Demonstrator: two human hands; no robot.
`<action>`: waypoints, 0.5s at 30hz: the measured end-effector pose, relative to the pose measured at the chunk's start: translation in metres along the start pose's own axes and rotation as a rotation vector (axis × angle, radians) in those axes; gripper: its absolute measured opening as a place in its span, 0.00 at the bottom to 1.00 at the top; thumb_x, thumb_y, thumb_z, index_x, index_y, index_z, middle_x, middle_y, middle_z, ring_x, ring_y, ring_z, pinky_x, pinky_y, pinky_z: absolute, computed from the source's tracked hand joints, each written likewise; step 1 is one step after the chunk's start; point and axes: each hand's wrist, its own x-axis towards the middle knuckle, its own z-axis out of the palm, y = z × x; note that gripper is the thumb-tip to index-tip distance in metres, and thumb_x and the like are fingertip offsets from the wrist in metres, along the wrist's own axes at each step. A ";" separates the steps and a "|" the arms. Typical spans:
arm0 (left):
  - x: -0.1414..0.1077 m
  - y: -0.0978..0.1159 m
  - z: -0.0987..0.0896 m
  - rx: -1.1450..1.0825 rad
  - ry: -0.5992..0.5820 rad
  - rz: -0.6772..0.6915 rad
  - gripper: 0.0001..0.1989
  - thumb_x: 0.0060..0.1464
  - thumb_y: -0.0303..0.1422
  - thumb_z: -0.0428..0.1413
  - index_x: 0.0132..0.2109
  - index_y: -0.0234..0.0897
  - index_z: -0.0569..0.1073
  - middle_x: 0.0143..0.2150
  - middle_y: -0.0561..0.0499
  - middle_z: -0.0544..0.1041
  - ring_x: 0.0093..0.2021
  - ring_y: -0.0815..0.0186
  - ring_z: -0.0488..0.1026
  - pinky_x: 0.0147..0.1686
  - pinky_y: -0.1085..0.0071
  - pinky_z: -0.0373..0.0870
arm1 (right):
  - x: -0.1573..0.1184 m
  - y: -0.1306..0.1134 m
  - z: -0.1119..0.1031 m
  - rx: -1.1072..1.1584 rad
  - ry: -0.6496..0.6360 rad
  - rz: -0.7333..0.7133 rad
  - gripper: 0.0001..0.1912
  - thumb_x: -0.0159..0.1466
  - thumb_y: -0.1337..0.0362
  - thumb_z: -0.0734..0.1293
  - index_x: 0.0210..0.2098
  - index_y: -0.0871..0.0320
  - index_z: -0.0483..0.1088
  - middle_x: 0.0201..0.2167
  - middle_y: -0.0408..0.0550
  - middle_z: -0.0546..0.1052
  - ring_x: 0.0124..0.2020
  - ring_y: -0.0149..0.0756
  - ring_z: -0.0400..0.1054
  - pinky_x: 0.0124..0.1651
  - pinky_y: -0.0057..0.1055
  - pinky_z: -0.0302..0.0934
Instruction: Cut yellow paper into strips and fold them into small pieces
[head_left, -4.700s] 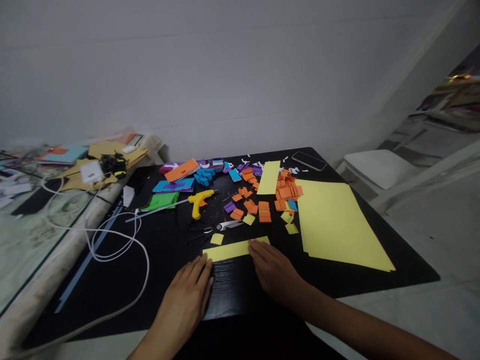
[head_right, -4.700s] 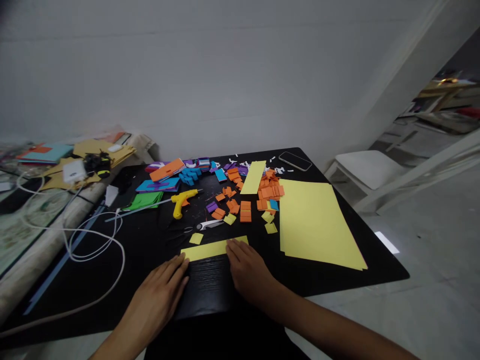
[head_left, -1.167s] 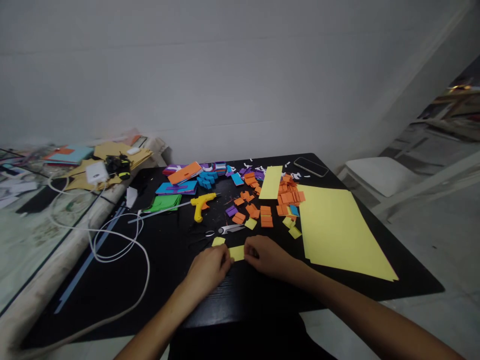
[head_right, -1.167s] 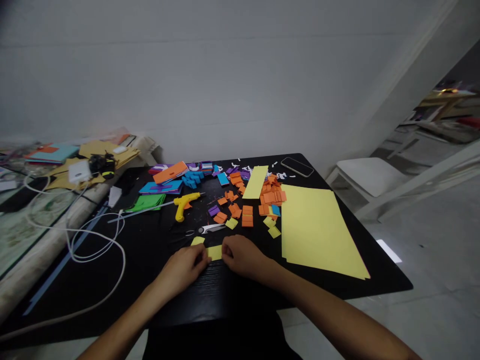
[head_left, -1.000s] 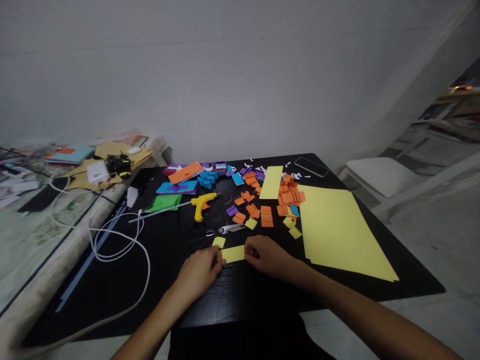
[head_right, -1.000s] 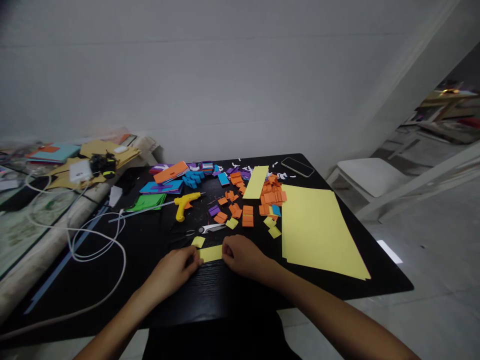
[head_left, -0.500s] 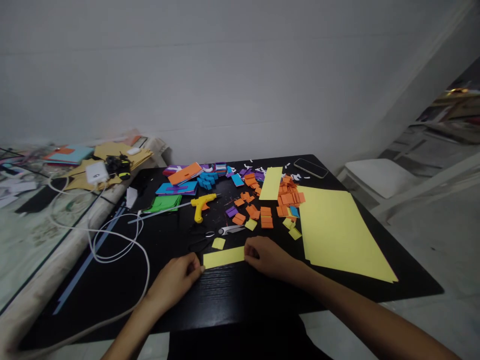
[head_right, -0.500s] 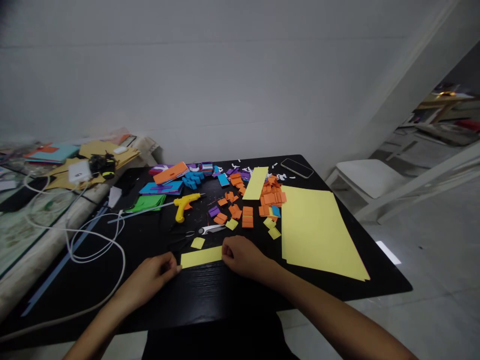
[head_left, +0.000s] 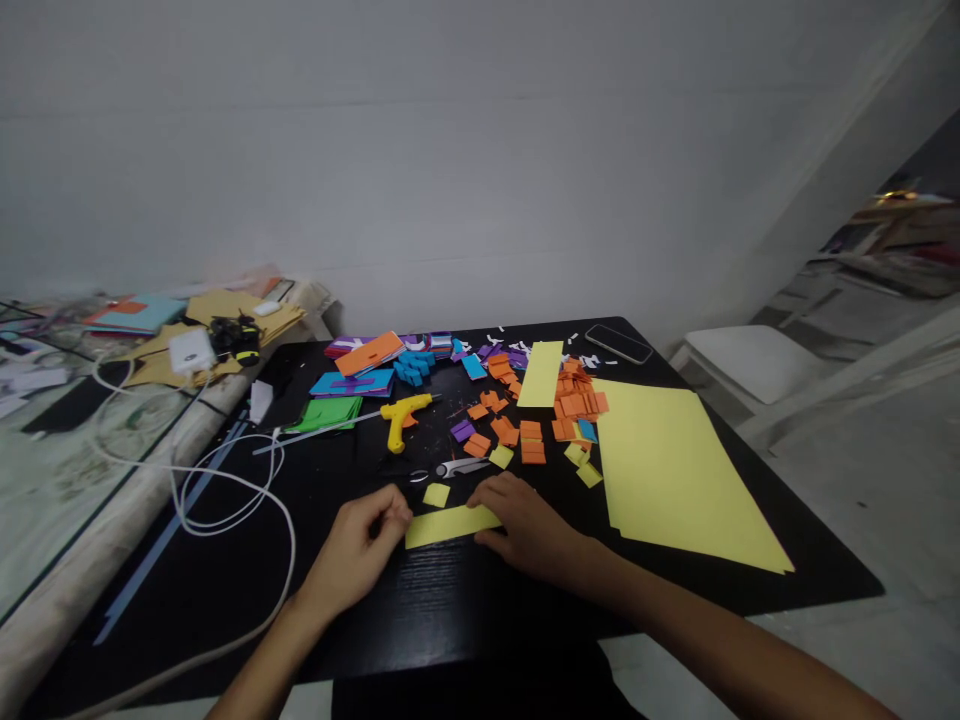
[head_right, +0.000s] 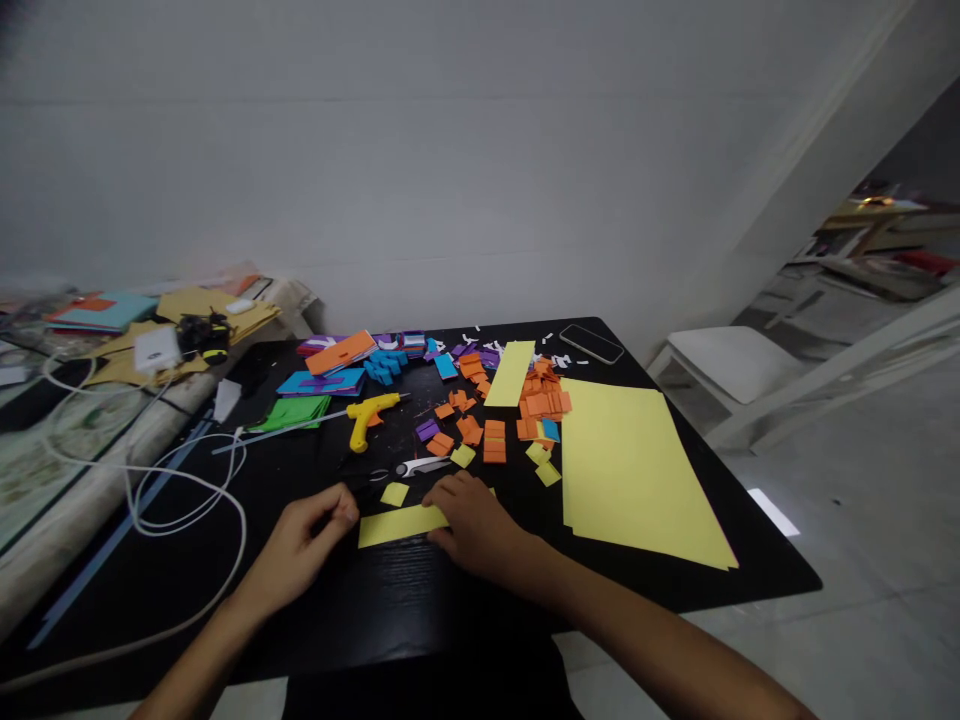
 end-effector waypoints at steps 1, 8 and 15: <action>0.005 0.003 -0.001 -0.018 0.021 0.043 0.14 0.63 0.37 0.47 0.29 0.38 0.64 0.25 0.56 0.64 0.27 0.68 0.62 0.29 0.73 0.57 | 0.001 -0.001 0.000 -0.020 -0.019 0.016 0.17 0.59 0.69 0.72 0.48 0.59 0.71 0.48 0.52 0.74 0.52 0.45 0.64 0.57 0.41 0.57; 0.049 0.016 -0.009 -0.022 0.254 0.336 0.10 0.54 0.25 0.45 0.27 0.37 0.66 0.25 0.54 0.67 0.26 0.68 0.64 0.29 0.71 0.58 | 0.007 -0.005 -0.004 -0.057 -0.089 0.124 0.20 0.59 0.72 0.70 0.51 0.60 0.69 0.46 0.53 0.73 0.50 0.46 0.63 0.55 0.40 0.57; 0.076 -0.005 0.003 -0.007 0.429 0.496 0.13 0.52 0.20 0.44 0.24 0.37 0.65 0.23 0.53 0.67 0.24 0.69 0.65 0.27 0.73 0.59 | 0.010 -0.009 -0.007 -0.024 -0.115 0.116 0.21 0.57 0.75 0.69 0.50 0.60 0.69 0.47 0.53 0.72 0.52 0.44 0.63 0.57 0.39 0.57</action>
